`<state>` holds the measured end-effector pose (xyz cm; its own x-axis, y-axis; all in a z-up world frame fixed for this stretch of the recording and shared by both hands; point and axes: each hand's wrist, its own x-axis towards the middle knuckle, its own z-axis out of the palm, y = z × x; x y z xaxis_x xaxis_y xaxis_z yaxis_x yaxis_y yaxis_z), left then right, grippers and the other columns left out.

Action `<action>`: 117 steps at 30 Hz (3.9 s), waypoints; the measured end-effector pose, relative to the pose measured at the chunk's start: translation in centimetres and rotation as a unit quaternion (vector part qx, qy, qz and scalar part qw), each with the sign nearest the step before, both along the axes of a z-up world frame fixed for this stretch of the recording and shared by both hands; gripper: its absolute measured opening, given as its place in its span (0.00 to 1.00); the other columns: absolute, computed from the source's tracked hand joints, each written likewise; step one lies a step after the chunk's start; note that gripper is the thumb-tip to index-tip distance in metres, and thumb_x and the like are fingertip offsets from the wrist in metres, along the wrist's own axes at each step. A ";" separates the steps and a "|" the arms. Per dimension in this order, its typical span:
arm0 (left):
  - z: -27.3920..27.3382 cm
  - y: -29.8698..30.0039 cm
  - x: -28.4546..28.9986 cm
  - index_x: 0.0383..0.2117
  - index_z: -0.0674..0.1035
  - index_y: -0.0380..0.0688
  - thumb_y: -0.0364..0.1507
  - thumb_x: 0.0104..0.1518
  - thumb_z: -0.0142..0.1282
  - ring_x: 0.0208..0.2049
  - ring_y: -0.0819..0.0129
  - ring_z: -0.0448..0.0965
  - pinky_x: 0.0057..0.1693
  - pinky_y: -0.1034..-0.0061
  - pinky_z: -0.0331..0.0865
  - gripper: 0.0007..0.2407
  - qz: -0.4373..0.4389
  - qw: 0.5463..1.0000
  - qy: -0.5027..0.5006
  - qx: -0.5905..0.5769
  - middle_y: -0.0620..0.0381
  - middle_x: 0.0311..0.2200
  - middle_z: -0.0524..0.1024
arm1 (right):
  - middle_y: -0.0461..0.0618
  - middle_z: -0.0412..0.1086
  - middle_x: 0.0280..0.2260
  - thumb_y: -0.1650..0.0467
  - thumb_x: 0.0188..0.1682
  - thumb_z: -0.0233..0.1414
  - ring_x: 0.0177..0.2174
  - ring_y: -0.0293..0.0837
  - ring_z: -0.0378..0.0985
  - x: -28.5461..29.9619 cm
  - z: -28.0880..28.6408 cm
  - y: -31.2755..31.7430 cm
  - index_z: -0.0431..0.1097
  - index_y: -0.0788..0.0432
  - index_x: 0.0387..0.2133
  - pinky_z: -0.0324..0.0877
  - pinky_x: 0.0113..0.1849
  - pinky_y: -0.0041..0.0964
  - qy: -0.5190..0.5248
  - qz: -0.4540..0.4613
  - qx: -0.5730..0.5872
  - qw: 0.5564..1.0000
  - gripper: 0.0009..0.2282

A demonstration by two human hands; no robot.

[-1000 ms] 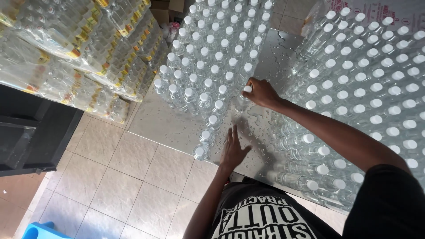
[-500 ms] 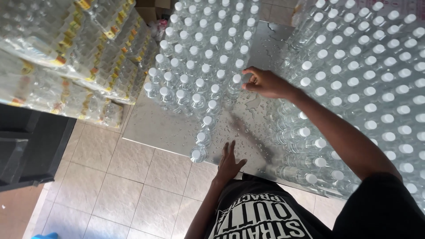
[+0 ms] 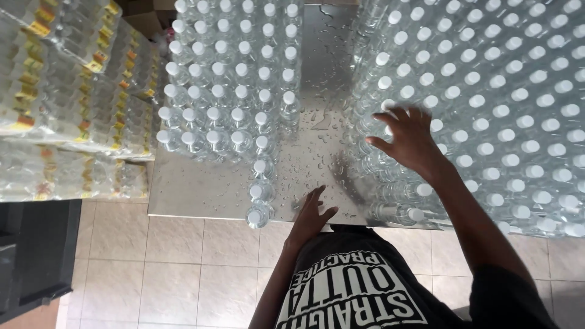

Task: Manually placing and tightening caps on plastic water bottles at a production station.

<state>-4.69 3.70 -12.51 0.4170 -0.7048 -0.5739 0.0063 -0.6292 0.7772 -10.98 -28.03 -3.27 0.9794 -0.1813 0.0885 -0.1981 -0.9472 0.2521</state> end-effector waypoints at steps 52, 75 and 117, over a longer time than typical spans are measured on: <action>0.3 -7.6 4.3 0.57 0.80 0.43 0.45 0.48 0.71 0.45 0.55 0.87 0.54 0.59 0.79 0.30 0.176 0.977 0.103 -0.062 0.45 0.44 0.86 | 0.55 0.83 0.41 0.70 0.57 0.56 0.46 0.51 0.85 -4.6 6.9 1.0 0.76 0.59 0.55 0.72 0.52 0.51 -0.037 -0.129 0.556 0.820 0.14; 7.4 -3.3 4.8 0.60 0.78 0.43 0.32 0.49 0.79 0.50 0.60 0.82 0.56 0.56 0.78 0.30 -0.090 0.946 0.046 -0.308 0.42 0.48 0.85 | 0.48 0.72 0.35 0.50 0.65 0.35 0.39 0.49 0.77 -1.3 5.8 -1.5 0.68 0.54 0.44 0.75 0.43 0.45 0.135 0.370 0.115 0.912 0.23; 6.8 -3.0 1.9 0.67 0.74 0.57 0.35 0.50 0.72 0.47 0.51 0.87 0.53 0.58 0.83 0.33 -0.042 0.917 -0.370 -0.142 0.54 0.46 0.83 | 0.59 0.59 0.03 0.56 0.59 0.44 0.02 0.47 0.57 -2.2 4.4 1.3 0.51 0.53 0.10 0.59 0.13 0.42 0.211 -0.174 0.716 0.642 0.27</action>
<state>-2.80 0.66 -5.70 0.5552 -0.8297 0.0572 -0.6291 -0.3740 0.6814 -13.14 -26.70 1.14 0.7393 0.0048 -0.6734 -0.6612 -0.1840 -0.7273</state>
